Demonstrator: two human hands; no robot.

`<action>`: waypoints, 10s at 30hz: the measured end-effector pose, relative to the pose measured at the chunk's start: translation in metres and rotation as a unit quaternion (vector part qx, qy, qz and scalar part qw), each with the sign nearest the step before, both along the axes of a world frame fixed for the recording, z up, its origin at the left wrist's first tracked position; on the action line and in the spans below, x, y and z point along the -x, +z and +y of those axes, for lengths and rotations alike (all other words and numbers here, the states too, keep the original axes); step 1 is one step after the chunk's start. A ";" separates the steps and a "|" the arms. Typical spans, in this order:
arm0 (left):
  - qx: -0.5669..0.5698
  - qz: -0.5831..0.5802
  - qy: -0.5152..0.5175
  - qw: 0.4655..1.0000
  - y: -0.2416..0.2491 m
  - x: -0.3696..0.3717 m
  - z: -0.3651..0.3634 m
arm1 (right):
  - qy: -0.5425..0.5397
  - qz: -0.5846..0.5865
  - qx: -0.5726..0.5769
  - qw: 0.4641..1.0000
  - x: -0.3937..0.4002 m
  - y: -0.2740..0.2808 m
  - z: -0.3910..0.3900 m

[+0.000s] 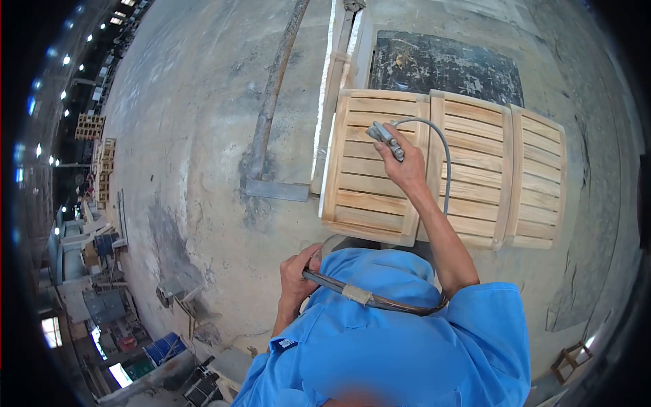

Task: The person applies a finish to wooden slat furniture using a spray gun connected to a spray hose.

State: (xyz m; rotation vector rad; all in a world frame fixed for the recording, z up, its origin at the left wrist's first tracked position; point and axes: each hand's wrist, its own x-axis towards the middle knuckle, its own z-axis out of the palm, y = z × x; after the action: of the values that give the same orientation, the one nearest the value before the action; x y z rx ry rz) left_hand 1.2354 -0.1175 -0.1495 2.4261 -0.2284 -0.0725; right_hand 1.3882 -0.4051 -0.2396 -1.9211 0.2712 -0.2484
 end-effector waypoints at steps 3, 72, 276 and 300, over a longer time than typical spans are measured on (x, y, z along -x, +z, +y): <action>0.015 0.003 -0.035 0.999 -0.004 -0.023 0.046 | -0.076 -0.028 -0.006 0.997 0.000 -0.004 0.015; 0.024 0.087 -0.286 0.954 -0.019 -0.066 0.074 | -0.062 0.065 -0.003 0.996 0.208 0.047 0.144; 0.132 0.045 -0.180 0.974 -0.040 0.037 -0.410 | -0.232 0.150 0.023 0.961 0.218 0.106 -0.563; 0.063 0.029 -0.143 0.987 -0.022 0.046 -0.407 | -0.303 -0.018 0.011 0.953 0.230 0.023 -0.547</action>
State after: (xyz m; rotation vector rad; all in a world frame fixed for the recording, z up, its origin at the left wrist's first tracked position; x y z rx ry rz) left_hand 1.1897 -0.5241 -0.1712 2.2478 -0.5367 -0.2486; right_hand 1.1579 -0.9521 -0.2167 -1.8072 0.8377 -0.6932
